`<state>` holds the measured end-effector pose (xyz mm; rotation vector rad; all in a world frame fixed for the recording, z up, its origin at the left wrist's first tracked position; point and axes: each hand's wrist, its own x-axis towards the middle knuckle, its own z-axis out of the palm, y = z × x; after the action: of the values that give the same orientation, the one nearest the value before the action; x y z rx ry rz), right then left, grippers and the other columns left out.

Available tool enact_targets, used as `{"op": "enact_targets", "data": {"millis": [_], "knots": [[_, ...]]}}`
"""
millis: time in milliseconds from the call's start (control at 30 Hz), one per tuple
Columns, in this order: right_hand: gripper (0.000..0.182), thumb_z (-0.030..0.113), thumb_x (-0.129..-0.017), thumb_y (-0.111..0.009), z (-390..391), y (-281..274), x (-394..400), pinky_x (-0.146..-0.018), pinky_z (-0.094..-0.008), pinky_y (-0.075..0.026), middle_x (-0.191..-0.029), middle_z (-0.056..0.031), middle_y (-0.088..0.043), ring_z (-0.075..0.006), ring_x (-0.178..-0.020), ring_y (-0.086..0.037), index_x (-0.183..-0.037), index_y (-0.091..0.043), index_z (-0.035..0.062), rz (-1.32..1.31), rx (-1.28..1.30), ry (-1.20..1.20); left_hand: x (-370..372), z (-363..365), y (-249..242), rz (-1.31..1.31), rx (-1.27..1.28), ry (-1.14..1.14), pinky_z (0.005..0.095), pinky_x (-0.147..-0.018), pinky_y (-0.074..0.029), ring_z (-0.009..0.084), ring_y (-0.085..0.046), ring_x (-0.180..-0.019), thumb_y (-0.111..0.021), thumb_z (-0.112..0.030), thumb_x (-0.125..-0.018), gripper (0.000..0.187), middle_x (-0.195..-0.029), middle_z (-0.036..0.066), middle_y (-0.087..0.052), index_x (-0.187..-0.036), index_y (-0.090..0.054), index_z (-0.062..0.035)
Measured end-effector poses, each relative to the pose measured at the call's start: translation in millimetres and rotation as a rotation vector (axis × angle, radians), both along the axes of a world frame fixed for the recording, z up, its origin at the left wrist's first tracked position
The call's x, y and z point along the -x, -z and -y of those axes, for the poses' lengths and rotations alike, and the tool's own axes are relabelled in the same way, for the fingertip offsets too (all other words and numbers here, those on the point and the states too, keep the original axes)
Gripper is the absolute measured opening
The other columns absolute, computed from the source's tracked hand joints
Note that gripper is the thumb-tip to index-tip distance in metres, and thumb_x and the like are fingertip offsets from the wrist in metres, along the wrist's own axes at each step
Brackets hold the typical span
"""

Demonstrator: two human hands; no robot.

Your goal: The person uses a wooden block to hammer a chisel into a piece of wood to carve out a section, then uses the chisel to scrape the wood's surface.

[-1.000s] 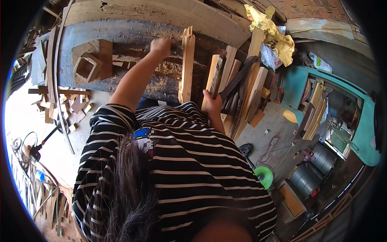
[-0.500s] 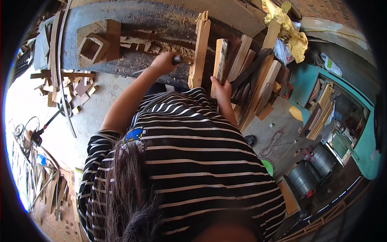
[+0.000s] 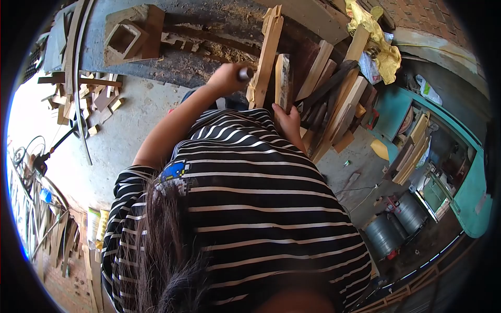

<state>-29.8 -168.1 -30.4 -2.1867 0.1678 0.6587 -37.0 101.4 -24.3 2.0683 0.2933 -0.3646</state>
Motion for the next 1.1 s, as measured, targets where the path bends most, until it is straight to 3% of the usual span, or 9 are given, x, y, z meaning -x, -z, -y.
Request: {"op": "enact_targets", "data": {"millis": [100, 133, 167, 233, 467, 733, 900, 1100], "knots": [[0.04, 0.03, -0.077, -0.075, 9, -5, 7, -0.071, -0.0278, -0.046, -0.084, -0.0079, -0.066, -0.0138, -0.076, -0.06, -0.095, -0.063, -0.0039, -0.038, -0.096, 0.069, -8, -12, -39, 0.181, 0.129, -0.355, 0.0346, -0.069, -0.052, 0.019, -0.066, -0.076, -0.076, -0.027, -0.073, 0.029, -0.082, 0.011, -0.067, -0.088, -0.064, -0.0046], [0.043, 0.032, -0.076, -0.076, 10, -9, 6, -0.072, -0.0291, -0.047, -0.086, -0.01, -0.067, -0.0163, -0.077, -0.061, -0.096, -0.062, -0.004, -0.057, -0.105, 0.079, -13, -18, -52, 0.214, 0.284, -0.42, 0.029, -0.065, -0.052, 0.0123, -0.063, -0.071, -0.075, -0.026, -0.078, 0.025, -0.08, 0.006, -0.066, -0.081, -0.062, -0.0053], [0.046, 0.034, -0.074, -0.077, 10, -15, 6, -0.073, -0.0303, -0.048, -0.087, -0.012, -0.067, -0.0188, -0.079, -0.063, -0.096, -0.062, -0.0042, -0.076, -0.114, 0.09, -18, -18, -76, 0.244, 0.592, -0.535, 0.0227, -0.058, -0.047, 0.006, -0.056, -0.063, -0.072, -0.024, -0.082, 0.021, -0.069, 0.0, -0.061, -0.077, -0.059, -0.0084], [0.047, 0.035, -0.074, -0.077, 9, -24, 8, -0.073, -0.0308, -0.048, -0.087, -0.0122, -0.066, -0.0199, -0.079, -0.063, -0.097, -0.062, -0.0043, -0.063, -0.095, 0.085, -28, -23, -81, 0.429, 0.555, -0.595, 0.0227, -0.056, -0.046, 0.0061, -0.055, -0.06, -0.071, -0.021, -0.083, 0.021, -0.068, 0.001, -0.06, -0.076, -0.058, -0.0074], [0.05, 0.036, -0.073, -0.077, 17, -16, 17, -0.074, -0.0321, -0.048, -0.088, -0.014, -0.066, -0.02, -0.08, -0.062, -0.096, -0.062, -0.0051, 0.008, -0.071, 0.125, -42, -4, -87, 0.641, 0.569, -0.55, 0.0217, -0.059, -0.045, 0.005, -0.053, -0.064, -0.072, -0.013, -0.082, 0.019, -0.07, -0.001, -0.06, -0.075, -0.056, -0.0067], [0.053, 0.038, -0.072, -0.077, 15, -21, 20, -0.073, -0.0331, -0.048, -0.087, -0.0151, -0.066, -0.0209, -0.079, -0.063, -0.096, -0.062, -0.0057, -0.004, -0.14, 0.083, -43, 9, -76, 0.641, 0.54, -0.515, 0.0223, -0.061, -0.045, 0.0047, -0.051, -0.064, -0.074, -0.018, -0.079, 0.022, -0.071, -0.002, -0.059, -0.074, -0.057, -0.0054], [0.06, 0.043, -0.07, -0.074, 11, -28, 14, -0.079, -0.0351, -0.048, -0.095, -0.0204, -0.065, -0.028, -0.089, -0.064, -0.101, -0.06, -0.0062, -0.112, 0.106, -0.062, -36, 17, -80, 0.609, 0.488, -0.465, 0.023, -0.062, -0.046, 0.0045, -0.051, -0.065, -0.073, -0.018, -0.079, 0.022, -0.071, -0.001, -0.059, -0.074, -0.056, -0.0047], [0.063, 0.045, -0.07, -0.073, 12, -35, 11, -0.081, -0.0354, -0.047, -0.097, -0.0223, -0.064, -0.0301, -0.091, -0.064, -0.103, -0.059, -0.0066, -0.2, 0.075, -0.062, -28, 31, -75, 0.642, 0.488, -0.568, 0.0208, -0.061, -0.046, 0.0037, -0.054, -0.067, -0.071, -0.01, -0.081, 0.016, -0.073, -0.002, -0.059, -0.077, -0.056, -0.0045]]}}
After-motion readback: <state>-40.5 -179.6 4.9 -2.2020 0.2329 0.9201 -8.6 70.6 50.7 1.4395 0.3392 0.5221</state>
